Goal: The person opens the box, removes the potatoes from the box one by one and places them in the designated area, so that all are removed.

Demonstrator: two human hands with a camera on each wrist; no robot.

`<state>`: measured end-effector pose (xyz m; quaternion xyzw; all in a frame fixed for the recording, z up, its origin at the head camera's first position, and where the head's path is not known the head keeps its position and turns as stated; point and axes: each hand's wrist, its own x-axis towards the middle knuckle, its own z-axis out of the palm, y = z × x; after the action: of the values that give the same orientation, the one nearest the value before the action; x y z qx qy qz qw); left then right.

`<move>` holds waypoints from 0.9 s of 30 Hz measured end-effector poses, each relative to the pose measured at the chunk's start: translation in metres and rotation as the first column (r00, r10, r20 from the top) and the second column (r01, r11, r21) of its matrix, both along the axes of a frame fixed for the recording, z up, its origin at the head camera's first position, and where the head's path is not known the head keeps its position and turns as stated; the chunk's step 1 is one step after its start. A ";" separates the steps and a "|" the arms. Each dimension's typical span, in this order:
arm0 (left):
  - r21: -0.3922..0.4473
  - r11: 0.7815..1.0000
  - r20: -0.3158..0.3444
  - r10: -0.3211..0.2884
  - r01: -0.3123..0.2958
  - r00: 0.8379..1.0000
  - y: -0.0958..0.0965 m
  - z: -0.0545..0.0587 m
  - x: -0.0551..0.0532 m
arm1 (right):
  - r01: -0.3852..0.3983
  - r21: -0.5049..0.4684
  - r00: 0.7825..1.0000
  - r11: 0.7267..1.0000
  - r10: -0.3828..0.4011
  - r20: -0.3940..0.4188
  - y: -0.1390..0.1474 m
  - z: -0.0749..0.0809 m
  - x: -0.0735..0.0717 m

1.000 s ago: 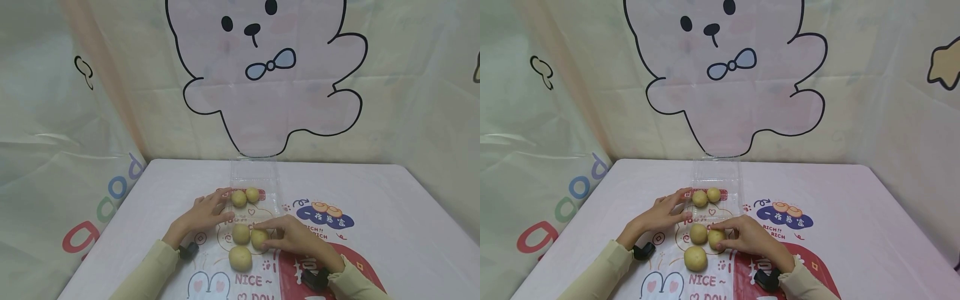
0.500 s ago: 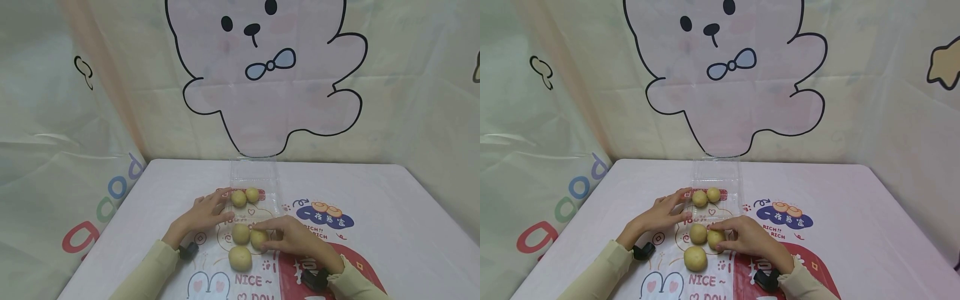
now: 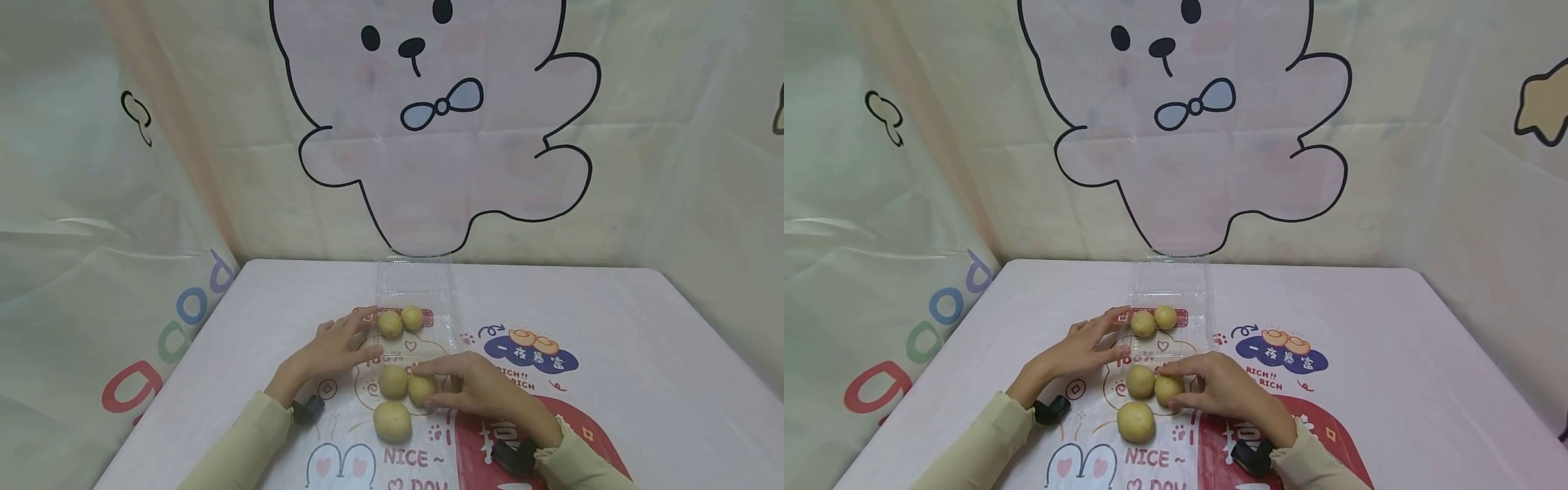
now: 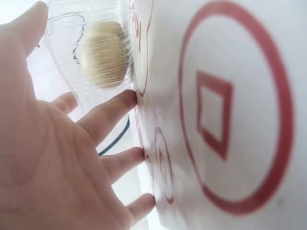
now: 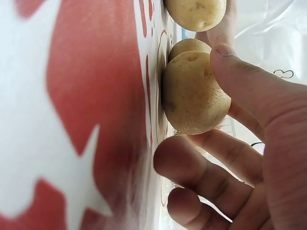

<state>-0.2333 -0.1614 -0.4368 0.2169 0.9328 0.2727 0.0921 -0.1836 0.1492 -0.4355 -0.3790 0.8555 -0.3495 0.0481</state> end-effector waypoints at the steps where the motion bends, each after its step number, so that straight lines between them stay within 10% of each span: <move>1: 0.002 1.000 -0.005 -0.002 0.002 1.000 0.000 0.000 0.000 | 0.000 0.000 1.000 1.000 0.000 -0.001 0.000 0.000 0.000; 27: -0.001 1.000 0.000 0.001 -0.001 1.000 0.000 0.000 0.000 | -0.010 -0.014 0.999 1.000 0.009 -0.046 0.000 -0.004 -0.002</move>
<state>-0.2329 -0.1611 -0.4365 0.2162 0.9331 0.2723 0.0920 -0.1855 0.1496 -0.4400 -0.3914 0.8521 -0.3465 0.0274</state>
